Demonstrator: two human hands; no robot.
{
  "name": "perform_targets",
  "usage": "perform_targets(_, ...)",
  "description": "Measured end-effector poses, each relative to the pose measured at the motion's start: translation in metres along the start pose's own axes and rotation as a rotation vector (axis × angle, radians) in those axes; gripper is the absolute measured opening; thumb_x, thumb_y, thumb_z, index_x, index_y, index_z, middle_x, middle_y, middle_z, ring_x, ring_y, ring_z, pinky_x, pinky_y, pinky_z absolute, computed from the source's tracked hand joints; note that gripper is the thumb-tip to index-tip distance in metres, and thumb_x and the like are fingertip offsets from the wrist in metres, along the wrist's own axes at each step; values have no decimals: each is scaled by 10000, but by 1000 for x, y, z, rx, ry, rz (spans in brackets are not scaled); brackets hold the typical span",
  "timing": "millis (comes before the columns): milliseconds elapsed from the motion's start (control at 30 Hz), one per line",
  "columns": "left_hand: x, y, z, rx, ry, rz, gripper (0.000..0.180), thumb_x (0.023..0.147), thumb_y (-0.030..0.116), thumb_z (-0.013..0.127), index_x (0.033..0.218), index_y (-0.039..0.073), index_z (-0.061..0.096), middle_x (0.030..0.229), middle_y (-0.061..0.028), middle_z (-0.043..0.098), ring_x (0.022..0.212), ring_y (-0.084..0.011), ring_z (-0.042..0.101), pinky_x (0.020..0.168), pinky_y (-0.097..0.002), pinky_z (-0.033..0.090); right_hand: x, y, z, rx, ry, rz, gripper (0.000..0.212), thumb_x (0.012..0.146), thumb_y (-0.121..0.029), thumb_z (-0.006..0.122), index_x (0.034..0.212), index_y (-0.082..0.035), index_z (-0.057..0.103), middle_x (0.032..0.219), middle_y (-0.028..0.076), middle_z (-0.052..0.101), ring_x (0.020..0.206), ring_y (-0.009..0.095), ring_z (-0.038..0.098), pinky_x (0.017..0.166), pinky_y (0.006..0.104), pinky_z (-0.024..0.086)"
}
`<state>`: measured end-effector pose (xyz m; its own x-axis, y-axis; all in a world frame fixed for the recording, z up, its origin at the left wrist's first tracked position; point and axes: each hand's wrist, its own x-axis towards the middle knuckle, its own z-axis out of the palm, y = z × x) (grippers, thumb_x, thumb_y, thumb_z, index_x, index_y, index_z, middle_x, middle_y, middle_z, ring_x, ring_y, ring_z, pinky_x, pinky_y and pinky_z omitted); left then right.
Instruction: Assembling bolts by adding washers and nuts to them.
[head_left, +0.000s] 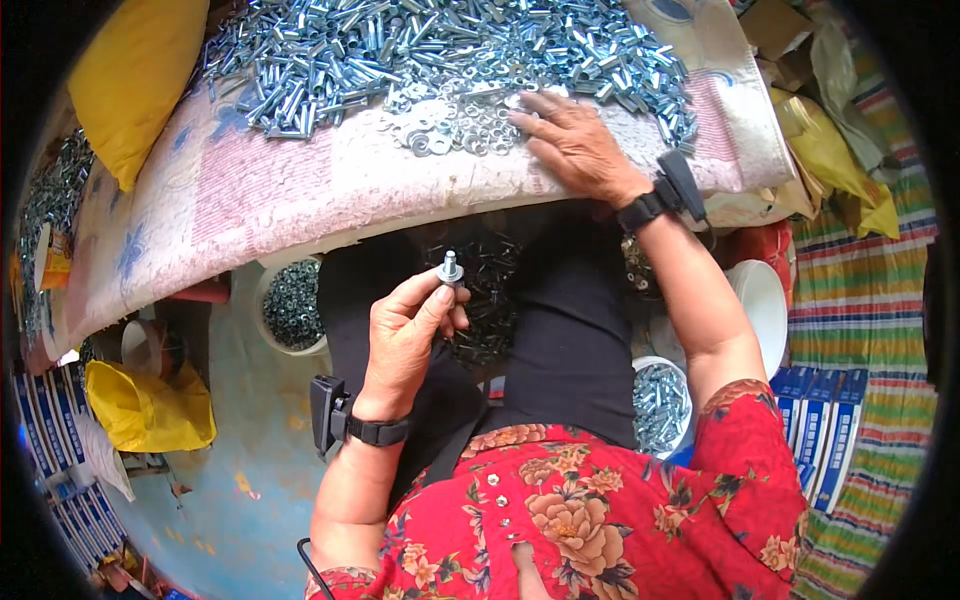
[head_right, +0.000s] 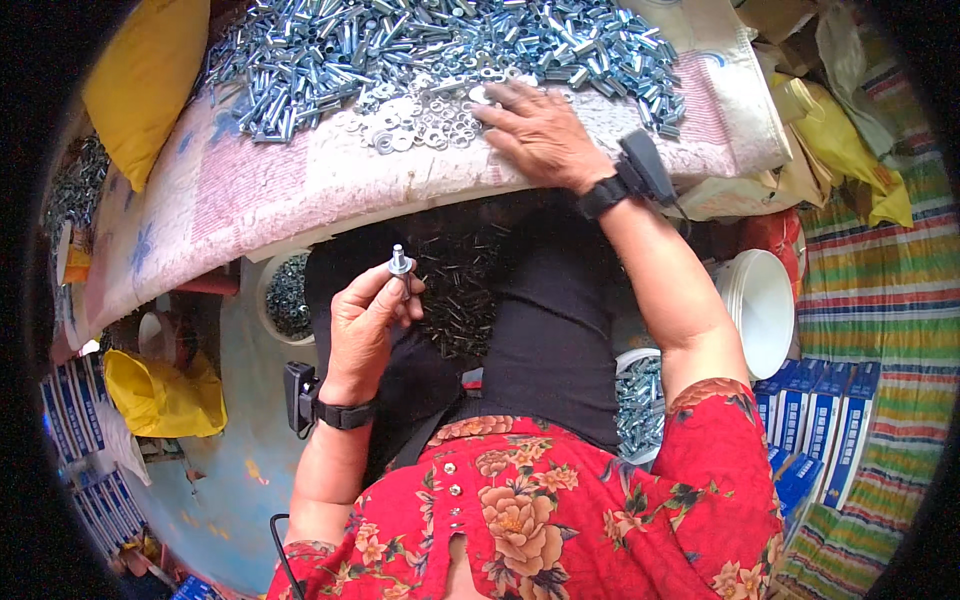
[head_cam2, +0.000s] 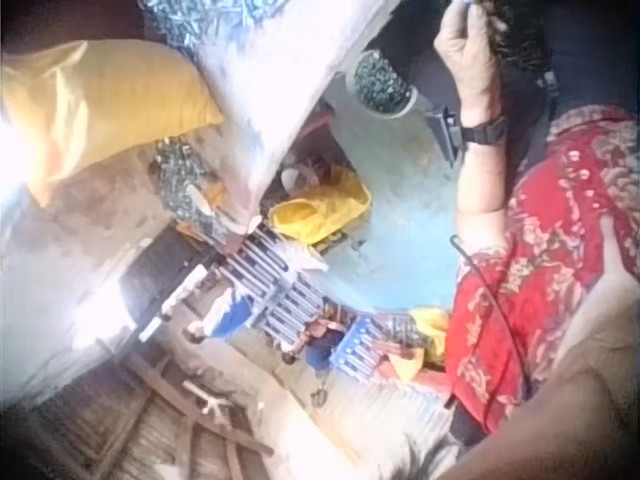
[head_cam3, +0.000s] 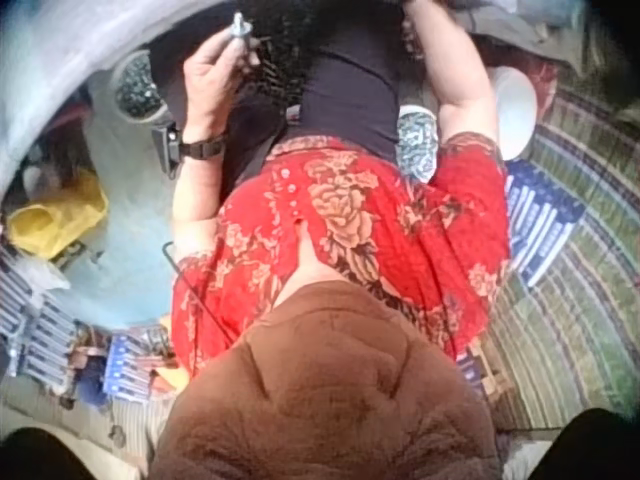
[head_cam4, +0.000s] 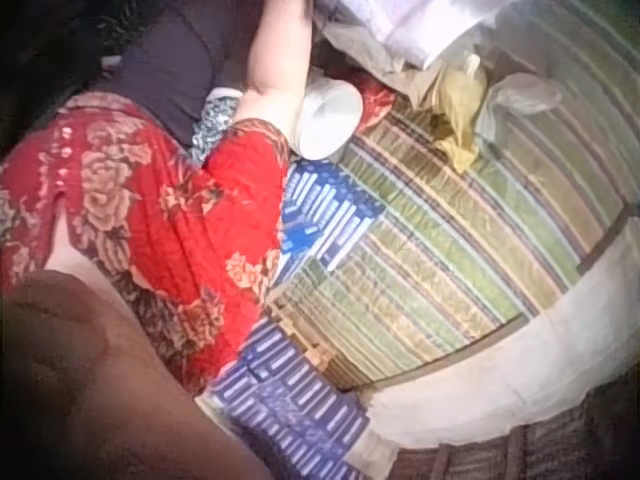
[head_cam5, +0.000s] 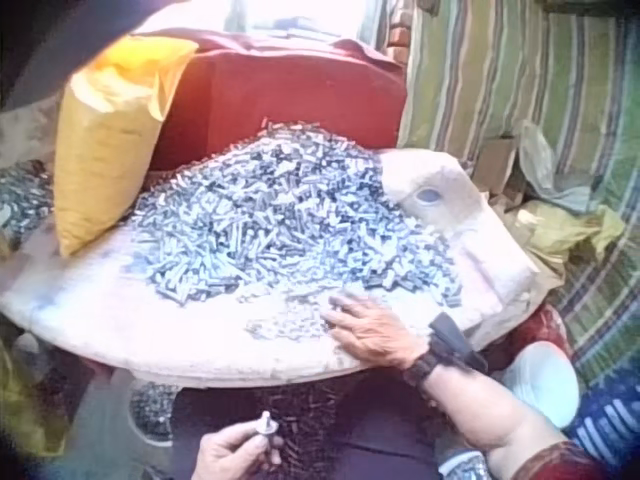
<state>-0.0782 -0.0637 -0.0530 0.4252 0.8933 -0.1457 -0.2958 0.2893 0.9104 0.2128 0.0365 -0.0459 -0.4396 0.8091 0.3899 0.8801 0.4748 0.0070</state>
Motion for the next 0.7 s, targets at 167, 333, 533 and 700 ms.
perform_targets(167,-2,-1,1,11,-10,-38,223,866,121,536,1049,4,586,844,-67,628,634,-80,542,553,-189,416,-31,19,-20,12,72,140,374,853,-296,498,1205,-168,513,1219,142,498,1136,297,450,936,404,348)
perform_targets(333,-2,-3,1,-29,-14,-55,233,852,122,567,1048,-3,586,847,-73,631,640,-81,556,550,-194,422,-19,7,-30,203,301,335,188,776,-142,580,927,-46,637,941,124,624,913,264,557,804,342,431)
perform_targets(533,-1,-5,-2,-5,-11,-54,241,852,129,570,1056,1,584,839,-70,634,636,-79,557,552,-191,422,23,-3,-12,202,265,231,145,726,-107,567,836,-55,645,799,101,615,788,275,548,727,371,443)
perform_targets(700,0,-4,-3,-16,3,-70,243,851,136,575,1055,5,585,834,-67,635,637,-77,558,554,-189,421,36,-3,-2,124,163,80,280,723,7,529,974,-70,624,941,116,615,938,285,543,820,335,441)
